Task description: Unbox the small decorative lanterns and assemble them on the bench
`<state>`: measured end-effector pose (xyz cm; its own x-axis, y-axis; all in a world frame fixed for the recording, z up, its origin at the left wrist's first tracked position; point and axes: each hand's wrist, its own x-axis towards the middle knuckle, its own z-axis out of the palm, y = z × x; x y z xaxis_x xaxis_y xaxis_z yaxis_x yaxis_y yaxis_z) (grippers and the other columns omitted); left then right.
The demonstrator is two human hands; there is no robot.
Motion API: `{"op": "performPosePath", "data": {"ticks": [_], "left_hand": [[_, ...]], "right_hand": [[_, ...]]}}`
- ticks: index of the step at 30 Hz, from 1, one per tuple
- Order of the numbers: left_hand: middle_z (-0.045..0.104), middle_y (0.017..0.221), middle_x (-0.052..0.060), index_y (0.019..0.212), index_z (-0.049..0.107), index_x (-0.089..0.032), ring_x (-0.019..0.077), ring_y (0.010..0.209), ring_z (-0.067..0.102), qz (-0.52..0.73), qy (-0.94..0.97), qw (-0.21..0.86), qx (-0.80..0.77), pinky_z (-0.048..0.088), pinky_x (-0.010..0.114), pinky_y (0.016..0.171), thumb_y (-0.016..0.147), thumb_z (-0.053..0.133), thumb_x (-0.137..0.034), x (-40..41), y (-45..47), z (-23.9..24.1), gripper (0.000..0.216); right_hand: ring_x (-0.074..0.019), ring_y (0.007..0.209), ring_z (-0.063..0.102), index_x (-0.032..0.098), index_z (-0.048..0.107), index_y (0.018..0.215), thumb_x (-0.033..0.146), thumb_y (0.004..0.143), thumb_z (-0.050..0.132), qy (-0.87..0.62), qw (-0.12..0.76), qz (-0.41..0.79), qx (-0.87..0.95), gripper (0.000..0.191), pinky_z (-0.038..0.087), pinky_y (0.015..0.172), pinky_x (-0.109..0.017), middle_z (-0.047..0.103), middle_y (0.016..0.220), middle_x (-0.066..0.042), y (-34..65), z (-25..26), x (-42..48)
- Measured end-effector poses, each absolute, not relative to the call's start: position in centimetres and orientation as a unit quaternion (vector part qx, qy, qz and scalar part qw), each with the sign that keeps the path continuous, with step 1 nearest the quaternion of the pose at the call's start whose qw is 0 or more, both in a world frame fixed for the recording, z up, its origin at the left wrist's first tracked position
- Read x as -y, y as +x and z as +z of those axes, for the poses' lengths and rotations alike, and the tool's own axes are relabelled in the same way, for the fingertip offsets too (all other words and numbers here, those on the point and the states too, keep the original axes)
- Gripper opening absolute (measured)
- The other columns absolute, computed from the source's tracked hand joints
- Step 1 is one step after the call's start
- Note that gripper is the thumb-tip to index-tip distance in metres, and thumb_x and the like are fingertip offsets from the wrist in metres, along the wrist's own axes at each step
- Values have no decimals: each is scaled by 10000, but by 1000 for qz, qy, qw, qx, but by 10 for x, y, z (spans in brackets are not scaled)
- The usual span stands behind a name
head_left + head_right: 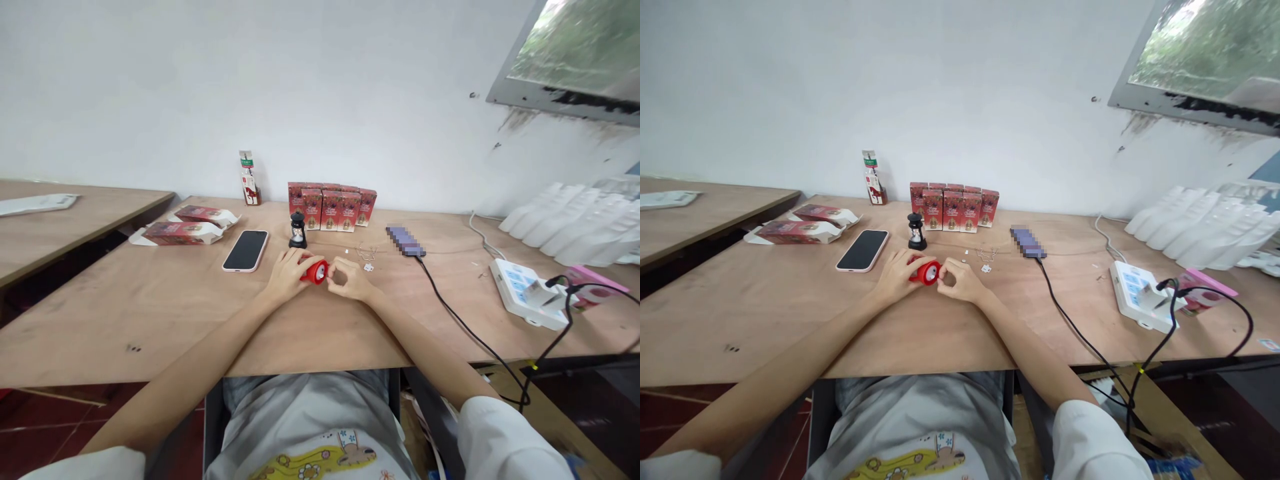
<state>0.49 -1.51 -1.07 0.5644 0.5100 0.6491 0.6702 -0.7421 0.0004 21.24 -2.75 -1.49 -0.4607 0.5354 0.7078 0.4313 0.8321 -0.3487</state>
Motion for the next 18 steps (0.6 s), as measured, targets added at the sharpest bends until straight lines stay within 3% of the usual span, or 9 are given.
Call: {"op": "performPosePath", "data": {"ticks": [6, 18], "left_hand": [[624, 1090, 93, 1205, 592, -231, 230, 978, 543, -318, -870, 123, 357, 366, 342, 777, 841, 595, -383, 16, 5, -8, 394], [638, 1076, 92, 1192, 612, -225, 235, 985, 545, -326, -864, 159, 349, 366, 350, 793, 842, 606, -337, 17, 6, -10, 367]], "right_hand": [[-157, 768, 605, 202, 570, 857, 266, 815, 577, -311, 427, 48, 848, 77, 474, 742, -293, 626, 805, -32, 211, -19, 26], [-153, 737, 590, 203, 579, 793, 270, 825, 588, -333, 432, 39, 837, 75, 431, 742, -296, 647, 766, -16, 205, -23, 26]]}}
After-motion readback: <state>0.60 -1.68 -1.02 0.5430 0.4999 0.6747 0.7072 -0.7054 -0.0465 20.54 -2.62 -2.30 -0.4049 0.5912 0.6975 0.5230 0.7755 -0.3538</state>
